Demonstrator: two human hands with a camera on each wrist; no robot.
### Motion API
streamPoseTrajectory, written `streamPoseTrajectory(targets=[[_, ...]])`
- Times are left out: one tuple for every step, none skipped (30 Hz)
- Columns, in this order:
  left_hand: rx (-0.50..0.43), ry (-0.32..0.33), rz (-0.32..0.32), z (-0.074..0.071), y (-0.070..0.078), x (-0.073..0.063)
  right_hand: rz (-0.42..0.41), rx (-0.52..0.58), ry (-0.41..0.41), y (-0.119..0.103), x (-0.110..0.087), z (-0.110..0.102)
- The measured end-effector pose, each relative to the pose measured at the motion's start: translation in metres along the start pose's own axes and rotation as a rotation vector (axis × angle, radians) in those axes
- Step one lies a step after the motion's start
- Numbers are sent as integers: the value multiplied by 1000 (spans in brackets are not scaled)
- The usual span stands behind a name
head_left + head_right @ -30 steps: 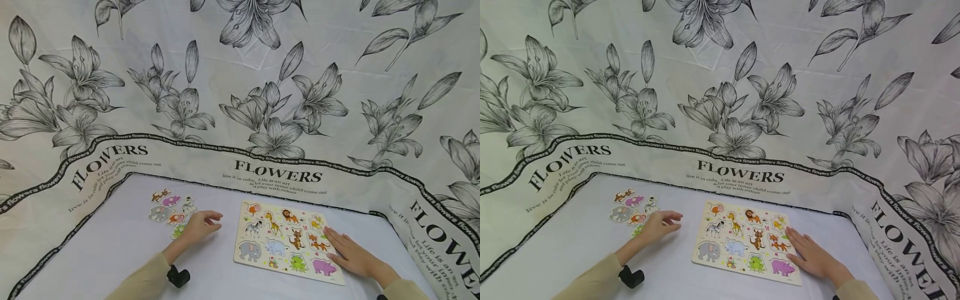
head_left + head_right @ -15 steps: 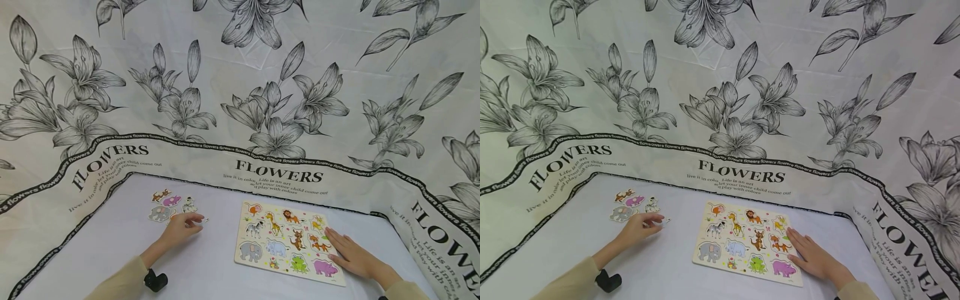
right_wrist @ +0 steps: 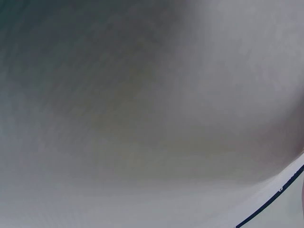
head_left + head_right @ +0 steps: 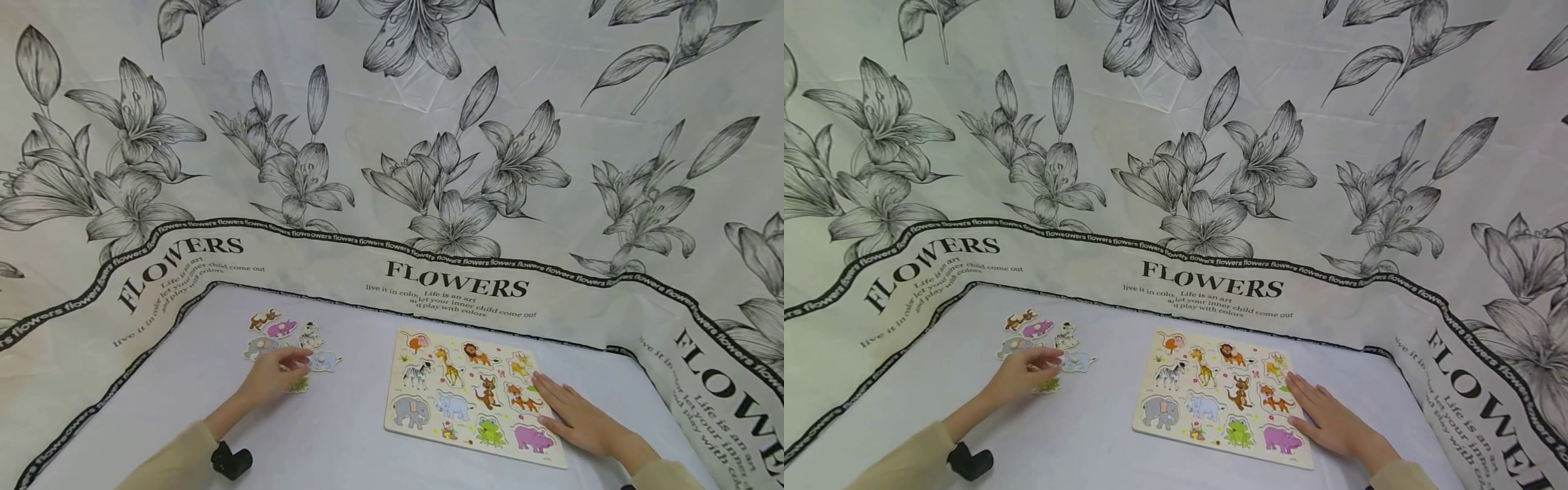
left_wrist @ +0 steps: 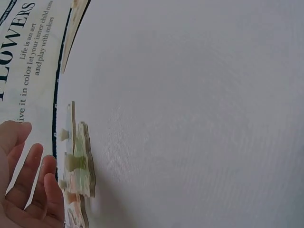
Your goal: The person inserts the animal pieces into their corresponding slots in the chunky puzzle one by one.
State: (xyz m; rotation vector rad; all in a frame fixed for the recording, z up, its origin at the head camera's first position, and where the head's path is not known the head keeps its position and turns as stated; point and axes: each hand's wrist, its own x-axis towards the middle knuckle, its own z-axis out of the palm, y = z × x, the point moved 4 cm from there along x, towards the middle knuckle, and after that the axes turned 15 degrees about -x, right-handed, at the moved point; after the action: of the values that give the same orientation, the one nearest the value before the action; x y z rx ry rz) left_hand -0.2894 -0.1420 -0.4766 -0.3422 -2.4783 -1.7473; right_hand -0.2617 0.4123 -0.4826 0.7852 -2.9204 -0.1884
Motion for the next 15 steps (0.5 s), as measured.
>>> streamPoseTrajectory(targets=[[0, 8, -3, -2, 1, 0, -1, -6, 3, 0, 0, 1], [-1, 15, -11, -4, 0, 1, -4, -12, 6, 1, 0, 1], [-1, 21, -13, -7, 0, 2, -7, -19, 13, 1, 0, 1], [-1, 28, -14, -9, -1, 3, -17, -28, 24, 1, 0, 1], [2, 32, -10, -12, -1, 5, -21, -33, 34, 1, 0, 1], [4, 36, -4, -15, -2, 6, -28, -40, 46, 0, 0, 0], [7, 39, -5, -17, -2, 7, -32, -46, 57, 0, -1, 0], [7, 43, -9, -20, -3, 9, -37, -49, 64, -1, -1, -1], [9, 46, -10, -22, -4, 10, -38, -50, 69, -1, -1, -1], [7, 52, -18, -25, -6, 11, -41, -53, 71, -1, -1, -1], [2, 55, -22, -28, -7, 12, -35, -48, 65, -1, -1, -1], [-5, 61, -30, -31, -8, 13, -33, -45, 57, -1, -1, -1], [-4, 68, -39, -33, -9, 13, -26, -37, 48, 0, -1, -1], [-4, 76, -48, -36, -10, 14, -21, -30, 37, 0, -1, -1], [0, 80, -52, -38, -11, 15, -16, -22, 26, 0, -1, 0]])
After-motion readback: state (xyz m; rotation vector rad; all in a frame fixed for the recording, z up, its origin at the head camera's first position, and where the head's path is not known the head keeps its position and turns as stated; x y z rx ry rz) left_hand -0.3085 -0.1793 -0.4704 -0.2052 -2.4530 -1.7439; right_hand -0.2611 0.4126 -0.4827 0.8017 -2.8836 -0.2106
